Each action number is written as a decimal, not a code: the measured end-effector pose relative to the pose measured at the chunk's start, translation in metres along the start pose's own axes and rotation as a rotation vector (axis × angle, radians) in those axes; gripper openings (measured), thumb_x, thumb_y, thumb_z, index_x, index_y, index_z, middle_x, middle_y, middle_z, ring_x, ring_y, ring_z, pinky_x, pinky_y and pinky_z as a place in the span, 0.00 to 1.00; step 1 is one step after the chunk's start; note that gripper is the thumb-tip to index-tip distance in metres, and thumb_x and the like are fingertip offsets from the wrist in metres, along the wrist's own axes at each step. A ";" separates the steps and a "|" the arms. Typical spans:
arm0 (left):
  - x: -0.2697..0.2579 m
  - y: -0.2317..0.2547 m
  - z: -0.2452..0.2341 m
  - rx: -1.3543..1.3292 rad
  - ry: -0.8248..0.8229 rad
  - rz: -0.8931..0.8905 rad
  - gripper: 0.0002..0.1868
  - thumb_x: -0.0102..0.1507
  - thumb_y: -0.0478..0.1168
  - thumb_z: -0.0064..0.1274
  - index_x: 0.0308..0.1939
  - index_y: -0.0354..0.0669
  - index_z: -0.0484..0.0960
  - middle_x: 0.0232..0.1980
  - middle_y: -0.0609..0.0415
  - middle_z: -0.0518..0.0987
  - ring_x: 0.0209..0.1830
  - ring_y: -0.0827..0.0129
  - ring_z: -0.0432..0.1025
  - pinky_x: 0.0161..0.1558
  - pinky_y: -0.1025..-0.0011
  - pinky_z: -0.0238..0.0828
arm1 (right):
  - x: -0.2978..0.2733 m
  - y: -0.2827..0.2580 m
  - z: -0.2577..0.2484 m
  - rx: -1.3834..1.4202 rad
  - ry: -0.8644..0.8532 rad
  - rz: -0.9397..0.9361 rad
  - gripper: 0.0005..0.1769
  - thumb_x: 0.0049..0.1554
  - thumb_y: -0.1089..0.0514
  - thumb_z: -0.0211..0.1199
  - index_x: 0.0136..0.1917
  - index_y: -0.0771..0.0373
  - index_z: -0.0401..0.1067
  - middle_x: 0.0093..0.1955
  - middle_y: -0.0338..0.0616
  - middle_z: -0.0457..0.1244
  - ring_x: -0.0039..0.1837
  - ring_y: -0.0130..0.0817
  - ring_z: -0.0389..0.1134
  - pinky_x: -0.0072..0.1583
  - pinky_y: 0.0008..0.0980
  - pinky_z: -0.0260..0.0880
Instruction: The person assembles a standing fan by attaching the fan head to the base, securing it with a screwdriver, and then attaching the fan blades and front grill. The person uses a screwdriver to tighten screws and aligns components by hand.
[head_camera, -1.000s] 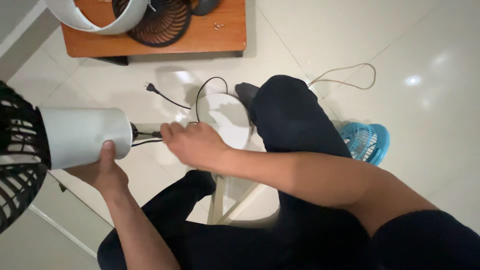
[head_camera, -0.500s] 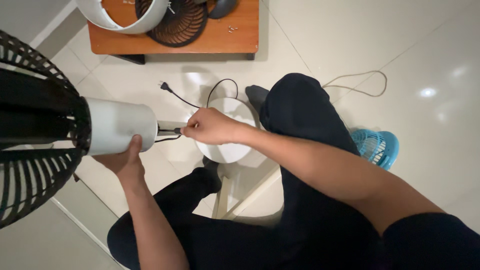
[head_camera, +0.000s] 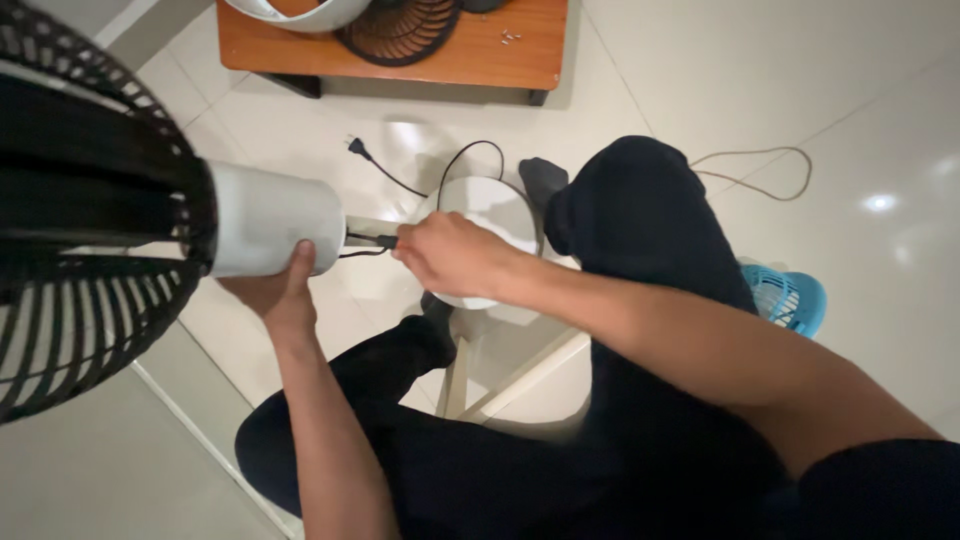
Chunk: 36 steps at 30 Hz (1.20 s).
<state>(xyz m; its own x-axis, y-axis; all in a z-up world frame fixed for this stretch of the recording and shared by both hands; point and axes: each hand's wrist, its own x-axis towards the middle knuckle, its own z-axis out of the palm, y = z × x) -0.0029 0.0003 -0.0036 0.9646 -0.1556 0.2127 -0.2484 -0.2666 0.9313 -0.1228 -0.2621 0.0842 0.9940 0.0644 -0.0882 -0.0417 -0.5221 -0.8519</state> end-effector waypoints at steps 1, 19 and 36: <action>-0.001 -0.002 -0.001 0.055 0.000 0.000 0.63 0.59 0.43 0.79 0.80 0.41 0.43 0.75 0.43 0.61 0.78 0.53 0.61 0.84 0.53 0.63 | 0.002 0.002 -0.002 0.083 0.003 0.023 0.16 0.64 0.53 0.59 0.43 0.67 0.77 0.32 0.53 0.66 0.36 0.50 0.70 0.41 0.43 0.68; 0.009 0.049 0.045 0.053 0.072 -0.031 0.56 0.50 0.43 0.78 0.70 0.27 0.55 0.67 0.37 0.66 0.69 0.52 0.64 0.71 0.58 0.64 | -0.007 -0.021 -0.025 -0.309 0.017 -0.079 0.11 0.64 0.56 0.58 0.49 0.68 0.65 0.38 0.57 0.67 0.40 0.59 0.70 0.42 0.52 0.71; 0.010 0.070 0.049 0.197 -0.109 -0.115 0.47 0.49 0.46 0.77 0.64 0.29 0.71 0.64 0.40 0.75 0.65 0.52 0.71 0.68 0.60 0.68 | -0.002 0.002 -0.024 0.781 -0.246 0.637 0.21 0.67 0.46 0.50 0.51 0.63 0.77 0.29 0.37 0.57 0.25 0.23 0.48 0.26 0.27 0.46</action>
<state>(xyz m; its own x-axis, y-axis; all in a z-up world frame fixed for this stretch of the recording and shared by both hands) -0.0153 -0.0667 0.0495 0.9749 -0.2129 0.0659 -0.1607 -0.4666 0.8697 -0.1229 -0.2836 0.0955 0.7203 0.1876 -0.6679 -0.6935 0.1712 -0.6998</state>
